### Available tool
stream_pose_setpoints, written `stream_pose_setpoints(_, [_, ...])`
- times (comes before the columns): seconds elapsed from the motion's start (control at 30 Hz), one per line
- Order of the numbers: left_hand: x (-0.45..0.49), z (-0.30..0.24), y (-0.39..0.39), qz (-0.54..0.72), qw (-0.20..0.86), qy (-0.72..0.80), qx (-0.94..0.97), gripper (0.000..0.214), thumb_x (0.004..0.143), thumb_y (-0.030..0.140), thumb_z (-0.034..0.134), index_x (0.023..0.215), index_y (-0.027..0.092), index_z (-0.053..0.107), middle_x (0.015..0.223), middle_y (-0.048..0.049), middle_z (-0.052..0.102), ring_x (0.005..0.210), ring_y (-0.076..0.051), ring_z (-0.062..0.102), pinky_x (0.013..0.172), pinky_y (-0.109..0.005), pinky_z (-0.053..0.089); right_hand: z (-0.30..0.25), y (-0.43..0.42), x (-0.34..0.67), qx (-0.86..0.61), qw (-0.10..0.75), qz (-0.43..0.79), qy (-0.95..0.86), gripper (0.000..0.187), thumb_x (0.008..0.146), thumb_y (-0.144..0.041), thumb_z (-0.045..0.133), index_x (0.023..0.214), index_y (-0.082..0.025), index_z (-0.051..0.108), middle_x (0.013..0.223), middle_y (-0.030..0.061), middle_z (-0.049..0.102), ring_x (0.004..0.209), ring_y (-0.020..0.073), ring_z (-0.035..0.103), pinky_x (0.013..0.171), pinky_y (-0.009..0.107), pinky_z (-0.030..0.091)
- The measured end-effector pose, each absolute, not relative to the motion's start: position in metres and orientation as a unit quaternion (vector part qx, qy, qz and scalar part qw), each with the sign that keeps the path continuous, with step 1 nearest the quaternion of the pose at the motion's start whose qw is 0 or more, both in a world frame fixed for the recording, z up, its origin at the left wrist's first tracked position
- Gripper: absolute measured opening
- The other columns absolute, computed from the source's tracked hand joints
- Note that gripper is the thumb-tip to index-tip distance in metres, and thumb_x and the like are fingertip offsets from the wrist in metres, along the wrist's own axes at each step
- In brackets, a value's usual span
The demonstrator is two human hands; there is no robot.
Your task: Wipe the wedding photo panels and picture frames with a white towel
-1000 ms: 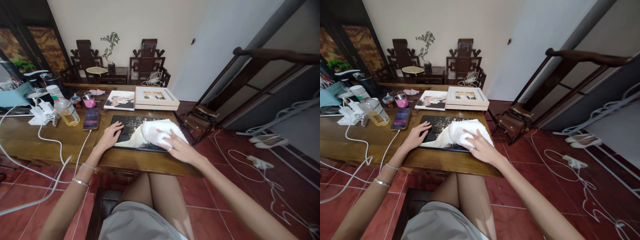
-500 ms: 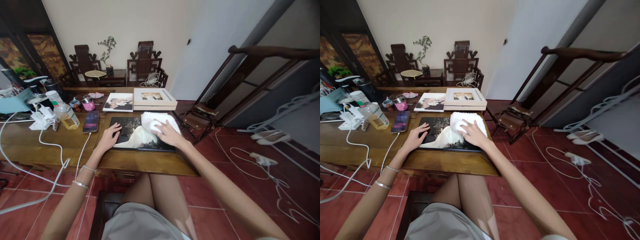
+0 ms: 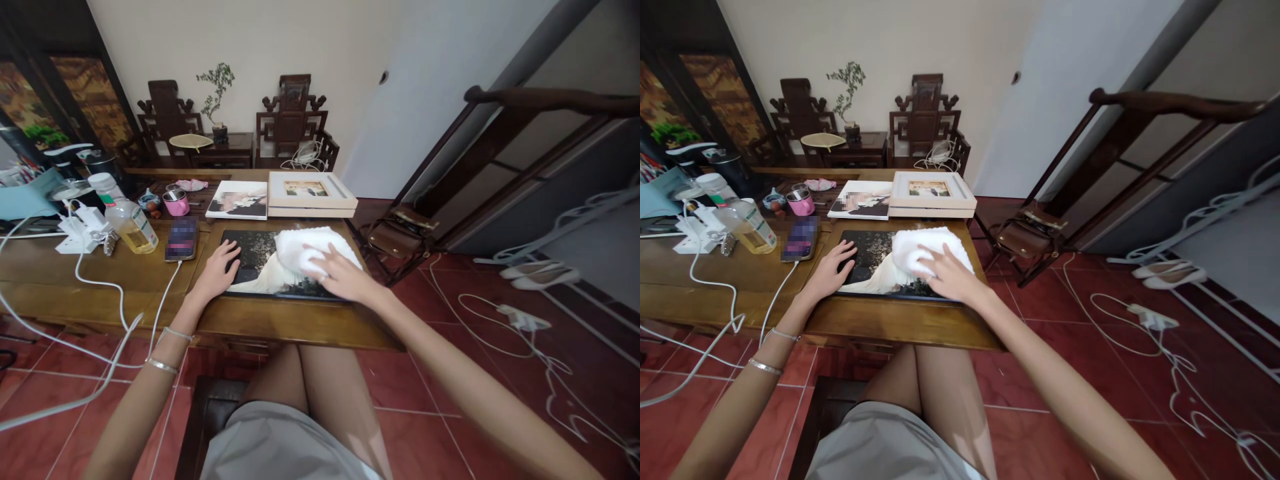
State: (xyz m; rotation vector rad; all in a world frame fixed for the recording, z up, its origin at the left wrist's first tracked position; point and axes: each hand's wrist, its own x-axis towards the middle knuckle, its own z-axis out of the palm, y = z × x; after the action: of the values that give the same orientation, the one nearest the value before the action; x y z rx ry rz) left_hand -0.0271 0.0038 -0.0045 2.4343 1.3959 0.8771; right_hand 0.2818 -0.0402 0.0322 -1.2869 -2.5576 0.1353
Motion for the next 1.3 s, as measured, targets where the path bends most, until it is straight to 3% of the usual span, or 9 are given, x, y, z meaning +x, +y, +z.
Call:
stream_pose_setpoints(0.17, [-0.027,-0.004,0.003,0.303,0.095,0.466,0.826,0.040,0.090,0.032,0.044,0.123,0.015,0.061,0.139,-0.0116,0.052,0.137,-0.028,0.037,0.112,-0.051,0.032,0.026,0.034,0.283,-0.516,0.149,0.033,-0.843,0.036,0.096,-0.032,0.034,0.110,-0.017,0.064,0.123,0.0136,0.064,0.116,0.0340,0.055,0.104,0.057,0.028])
stream_pose_setpoints(0.27, [-0.025,-0.002,0.000,0.306,0.106,0.459,0.827,0.042,0.091,0.032,0.042,0.124,0.011,0.059,0.144,-0.0141,0.046,0.139,-0.026,0.033,0.114,-0.047,0.030,0.023,0.037,0.282,-0.522,0.152,0.024,-0.839,0.036,0.096,-0.033,0.035,0.111,-0.015,0.063,0.130,0.0162,0.059,0.124,0.0349,0.049,0.103,0.059,0.027])
stream_pose_setpoints(0.43, [-0.023,-0.001,0.000,0.297,0.123,0.461,0.827,0.044,0.092,0.031,0.040,0.128,0.012,0.055,0.140,-0.0139,0.050,0.136,-0.025,0.039,0.113,-0.046,0.031,0.023,-0.027,0.279,-0.457,0.145,0.014,-0.878,0.033,0.094,-0.026,0.037,0.107,-0.013,0.064,0.136,0.0209,0.052,0.138,0.0325,0.032,0.107,0.065,0.018])
stream_pose_setpoints(0.5, [-0.023,-0.002,0.000,0.297,0.122,0.472,0.821,0.044,0.092,0.031,0.041,0.130,0.014,0.054,0.142,-0.0131,0.048,0.135,-0.025,0.041,0.113,-0.046,0.031,0.025,-0.064,0.277,-0.435,0.144,0.025,-0.889,0.028,0.091,-0.024,0.041,0.098,-0.017,0.066,0.140,0.0192,0.048,0.138,0.0322,0.031,0.109,0.065,0.017])
stream_pose_setpoints(0.6, [-0.023,-0.004,0.001,0.298,0.130,0.483,0.813,0.044,0.094,0.034,0.037,0.130,0.016,0.054,0.145,-0.0119,0.045,0.135,-0.024,0.040,0.113,-0.045,0.030,0.031,-0.112,0.273,-0.401,0.133,0.051,-0.905,0.022,0.083,-0.016,0.047,0.086,-0.023,0.067,0.146,0.0094,0.043,0.140,0.0300,0.028,0.112,0.064,0.014])
stream_pose_setpoints(0.7, [-0.025,-0.006,0.002,0.297,0.134,0.481,0.814,0.044,0.096,0.033,0.033,0.130,0.016,0.054,0.146,-0.0117,0.044,0.137,-0.023,0.037,0.113,-0.046,0.030,0.034,-0.127,0.269,-0.403,0.124,0.058,-0.905,0.023,0.080,-0.014,0.048,0.085,-0.025,0.067,0.145,0.0077,0.044,0.137,0.0295,0.033,0.112,0.062,0.018])
stream_pose_setpoints(0.9, [-0.027,-0.007,0.004,0.281,0.130,0.476,0.823,0.043,0.093,0.031,0.038,0.131,0.016,0.053,0.145,-0.0126,0.044,0.138,-0.024,0.036,0.113,-0.048,0.029,0.028,-0.044,0.275,-0.451,0.139,0.017,-0.881,0.034,0.094,-0.030,0.037,0.109,-0.016,0.065,0.139,0.0165,0.051,0.133,0.0322,0.039,0.110,0.058,0.022])
stream_pose_setpoints(1.1, [-0.027,-0.006,0.004,0.280,0.128,0.475,0.825,0.046,0.094,0.032,0.037,0.131,0.011,0.053,0.145,-0.0153,0.044,0.138,-0.025,0.036,0.114,-0.047,0.029,0.028,0.041,0.279,-0.502,0.150,0.028,-0.851,0.038,0.097,-0.034,0.031,0.107,-0.017,0.064,0.121,0.0140,0.065,0.114,0.0342,0.056,0.100,0.053,0.033])
stream_pose_setpoints(1.3, [-0.025,-0.006,0.005,0.288,0.132,0.480,0.818,0.043,0.093,0.030,0.039,0.129,0.013,0.054,0.144,-0.0139,0.046,0.137,-0.025,0.037,0.114,-0.046,0.029,0.024,-0.008,0.280,-0.468,0.145,0.024,-0.871,0.034,0.096,-0.031,0.036,0.106,-0.013,0.063,0.133,0.0202,0.055,0.133,0.0340,0.039,0.107,0.060,0.022])
